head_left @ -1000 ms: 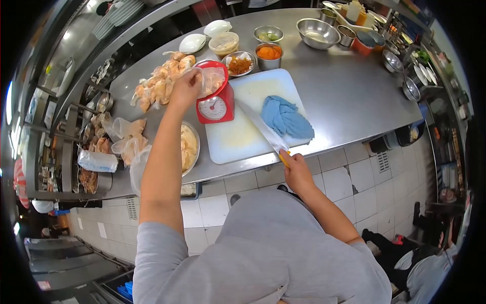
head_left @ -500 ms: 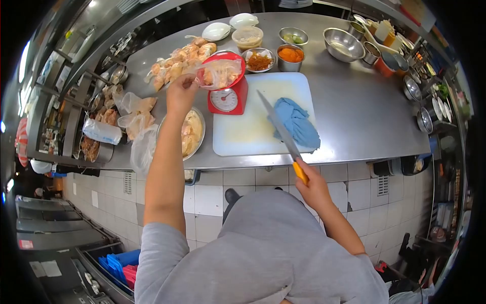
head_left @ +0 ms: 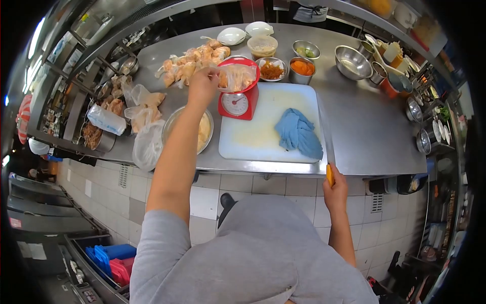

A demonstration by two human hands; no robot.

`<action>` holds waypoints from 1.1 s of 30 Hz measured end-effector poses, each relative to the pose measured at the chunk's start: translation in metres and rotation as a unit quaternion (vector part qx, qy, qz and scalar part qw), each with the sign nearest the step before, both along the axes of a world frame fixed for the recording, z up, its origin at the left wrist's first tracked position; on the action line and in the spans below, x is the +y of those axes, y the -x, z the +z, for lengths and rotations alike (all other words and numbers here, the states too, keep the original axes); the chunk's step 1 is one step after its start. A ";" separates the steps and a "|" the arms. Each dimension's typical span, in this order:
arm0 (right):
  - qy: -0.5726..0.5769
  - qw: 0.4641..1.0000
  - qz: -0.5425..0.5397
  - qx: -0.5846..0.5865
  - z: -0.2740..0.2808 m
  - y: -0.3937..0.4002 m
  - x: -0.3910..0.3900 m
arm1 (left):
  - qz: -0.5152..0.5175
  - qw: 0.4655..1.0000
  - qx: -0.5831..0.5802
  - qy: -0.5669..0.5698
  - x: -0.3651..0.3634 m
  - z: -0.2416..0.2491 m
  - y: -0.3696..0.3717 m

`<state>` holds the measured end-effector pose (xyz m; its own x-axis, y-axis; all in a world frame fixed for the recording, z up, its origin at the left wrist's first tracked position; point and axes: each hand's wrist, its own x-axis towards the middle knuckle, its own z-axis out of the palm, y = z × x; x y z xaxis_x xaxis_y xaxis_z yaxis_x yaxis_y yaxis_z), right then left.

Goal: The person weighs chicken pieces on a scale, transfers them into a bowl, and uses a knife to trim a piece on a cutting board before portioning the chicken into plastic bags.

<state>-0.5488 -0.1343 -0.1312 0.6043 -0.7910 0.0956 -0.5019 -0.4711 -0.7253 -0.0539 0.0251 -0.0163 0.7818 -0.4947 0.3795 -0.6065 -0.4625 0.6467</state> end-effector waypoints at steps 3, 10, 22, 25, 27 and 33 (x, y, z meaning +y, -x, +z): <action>-0.019 1.000 -0.012 0.002 -0.003 0.004 0.006 | 0.076 0.991 -0.109 -0.001 -0.005 -0.008 -0.014; -0.026 0.997 -0.053 0.047 -0.016 0.014 0.011 | 0.125 0.966 0.211 0.087 -0.028 -0.005 0.010; 0.034 0.995 -0.062 0.077 -0.066 0.004 -0.026 | 0.156 0.987 0.002 0.023 -0.058 -0.021 -0.023; 0.010 0.993 -0.068 0.094 -0.076 0.001 -0.030 | 0.144 0.985 -0.047 0.078 -0.064 -0.004 -0.018; -0.001 0.994 -0.066 0.091 -0.078 0.001 -0.033 | 0.119 0.990 -0.059 0.051 -0.066 0.004 -0.035; -0.008 0.992 -0.066 0.108 -0.084 0.005 -0.038 | -0.065 0.974 -0.183 0.121 -0.089 0.030 -0.027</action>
